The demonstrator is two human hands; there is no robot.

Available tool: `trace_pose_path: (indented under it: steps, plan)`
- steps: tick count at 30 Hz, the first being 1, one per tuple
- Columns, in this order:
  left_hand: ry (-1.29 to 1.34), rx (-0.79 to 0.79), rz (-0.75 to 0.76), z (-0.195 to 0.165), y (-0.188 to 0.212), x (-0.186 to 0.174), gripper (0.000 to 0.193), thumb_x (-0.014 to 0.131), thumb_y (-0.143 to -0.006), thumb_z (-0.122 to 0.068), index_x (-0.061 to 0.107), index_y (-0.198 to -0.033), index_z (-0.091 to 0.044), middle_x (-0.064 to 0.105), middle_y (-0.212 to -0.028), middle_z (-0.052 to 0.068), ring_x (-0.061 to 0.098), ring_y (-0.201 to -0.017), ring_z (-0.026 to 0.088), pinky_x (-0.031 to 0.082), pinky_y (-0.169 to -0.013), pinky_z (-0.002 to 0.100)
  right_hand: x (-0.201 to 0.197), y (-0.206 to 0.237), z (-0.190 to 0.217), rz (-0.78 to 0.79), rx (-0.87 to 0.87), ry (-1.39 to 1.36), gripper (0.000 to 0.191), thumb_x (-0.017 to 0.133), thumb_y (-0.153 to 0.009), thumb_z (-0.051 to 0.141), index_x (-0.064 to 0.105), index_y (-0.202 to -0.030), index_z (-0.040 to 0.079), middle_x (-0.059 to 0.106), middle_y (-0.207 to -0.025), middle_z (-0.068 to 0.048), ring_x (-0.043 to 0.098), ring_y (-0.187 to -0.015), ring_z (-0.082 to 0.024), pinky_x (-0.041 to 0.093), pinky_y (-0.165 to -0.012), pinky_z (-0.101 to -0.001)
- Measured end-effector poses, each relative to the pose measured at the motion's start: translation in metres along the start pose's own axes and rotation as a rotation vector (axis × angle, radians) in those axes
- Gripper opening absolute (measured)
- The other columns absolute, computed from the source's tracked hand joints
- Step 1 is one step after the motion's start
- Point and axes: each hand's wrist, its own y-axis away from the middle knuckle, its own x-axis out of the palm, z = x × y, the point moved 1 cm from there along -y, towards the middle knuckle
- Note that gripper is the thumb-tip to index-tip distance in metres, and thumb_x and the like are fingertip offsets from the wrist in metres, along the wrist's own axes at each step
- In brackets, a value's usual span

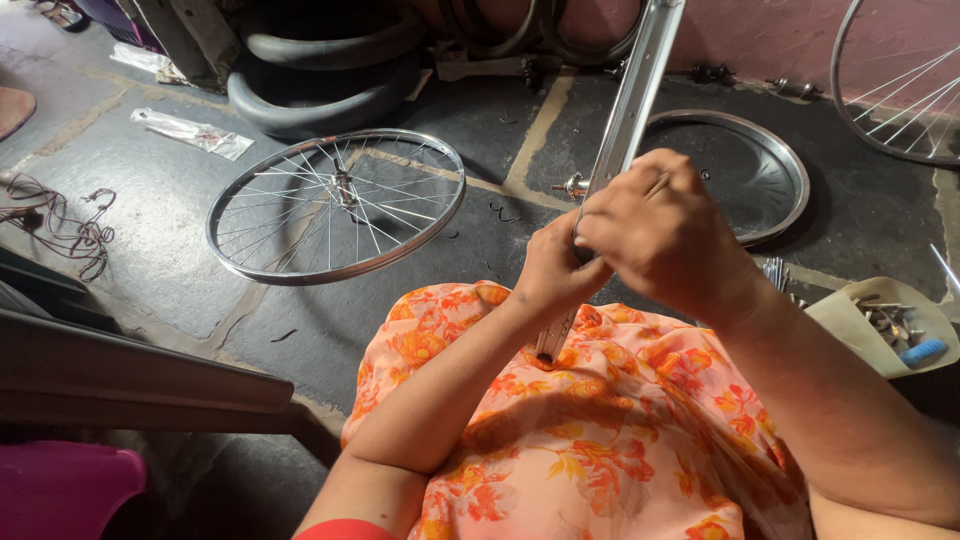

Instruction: The person inserts bicycle spokes into the hub and rim, then applies lubricant from a small bottle to the hub. They continue threading and tightening the spokes by hand to secure the wheel assembly.

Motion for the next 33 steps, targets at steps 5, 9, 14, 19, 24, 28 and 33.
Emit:
trace_pose_path:
  steps: [5,9,14,19,24,28,33]
  plan:
    - [-0.046,0.084,-0.041,0.003,0.001,0.002,0.034,0.073,-0.079,-0.017,0.066,-0.111,-0.008,0.073,-0.094,0.013,0.075,-0.088,0.026,0.059,-0.079,0.036,-0.011,-0.015,0.005,0.117,-0.165,0.160,0.006,0.072,-0.083,0.017,0.069,-0.080,0.013,0.066,-0.084,-0.002,0.067,-0.089,-0.022,0.053,-0.096,-0.0398]
    - [-0.080,0.144,-0.031,0.007,0.000,0.001,0.037,0.078,-0.073,-0.018,0.064,-0.106,-0.007,0.073,-0.095,0.013,0.075,-0.090,0.027,0.058,-0.080,0.037,-0.023,-0.022,0.004,0.146,-0.235,0.228,0.030,0.065,-0.083,0.038,0.066,-0.084,0.007,0.062,-0.081,-0.004,0.066,-0.083,-0.020,0.054,-0.087,-0.0317]
    - [-0.078,0.103,-0.029,0.010,0.001,0.005,0.030,0.076,-0.079,-0.019,0.065,-0.104,-0.007,0.073,-0.091,0.014,0.075,-0.086,0.028,0.058,-0.077,0.036,-0.026,-0.022,0.002,0.241,-0.333,0.276,0.006,0.066,-0.076,0.015,0.060,-0.075,0.013,0.063,-0.074,-0.003,0.067,-0.074,-0.019,0.057,-0.079,-0.0309]
    - [-0.077,0.123,-0.042,0.018,0.001,0.010,0.028,0.073,-0.080,-0.019,0.065,-0.103,-0.006,0.073,-0.090,0.015,0.076,-0.086,0.031,0.059,-0.076,0.037,-0.018,-0.024,-0.003,0.293,-0.288,0.248,0.017,0.065,-0.082,0.025,0.058,-0.069,0.016,0.060,-0.068,-0.001,0.065,-0.069,-0.018,0.055,-0.065,-0.0296]
    - [-0.264,0.325,-0.035,0.024,0.001,0.013,0.023,0.078,-0.082,-0.020,0.067,-0.096,-0.006,0.073,-0.095,0.016,0.074,-0.091,0.034,0.059,-0.077,0.037,-0.022,-0.021,-0.002,0.163,-0.316,0.117,0.004,0.064,-0.074,0.018,0.062,-0.076,0.015,0.061,-0.072,0.000,0.065,-0.067,-0.017,0.054,-0.061,-0.0297]
    - [-0.111,0.201,-0.025,0.022,0.002,0.011,0.025,0.075,-0.081,-0.018,0.065,-0.099,-0.004,0.073,-0.092,0.014,0.075,-0.088,0.028,0.058,-0.075,0.035,-0.018,-0.019,-0.004,0.218,-0.319,0.198,0.008,0.064,-0.076,0.018,0.060,-0.071,0.015,0.058,-0.069,-0.001,0.063,-0.065,-0.017,0.054,-0.060,-0.0299]
    - [-0.022,0.137,-0.031,0.014,0.003,0.007,0.027,0.074,-0.078,-0.015,0.064,-0.101,-0.004,0.073,-0.089,0.013,0.073,-0.082,0.020,0.057,-0.074,0.033,-0.011,-0.018,-0.005,0.239,-0.300,0.247,0.009,0.063,-0.076,0.018,0.058,-0.068,0.016,0.057,-0.067,-0.001,0.063,-0.065,-0.018,0.054,-0.060,-0.0306]
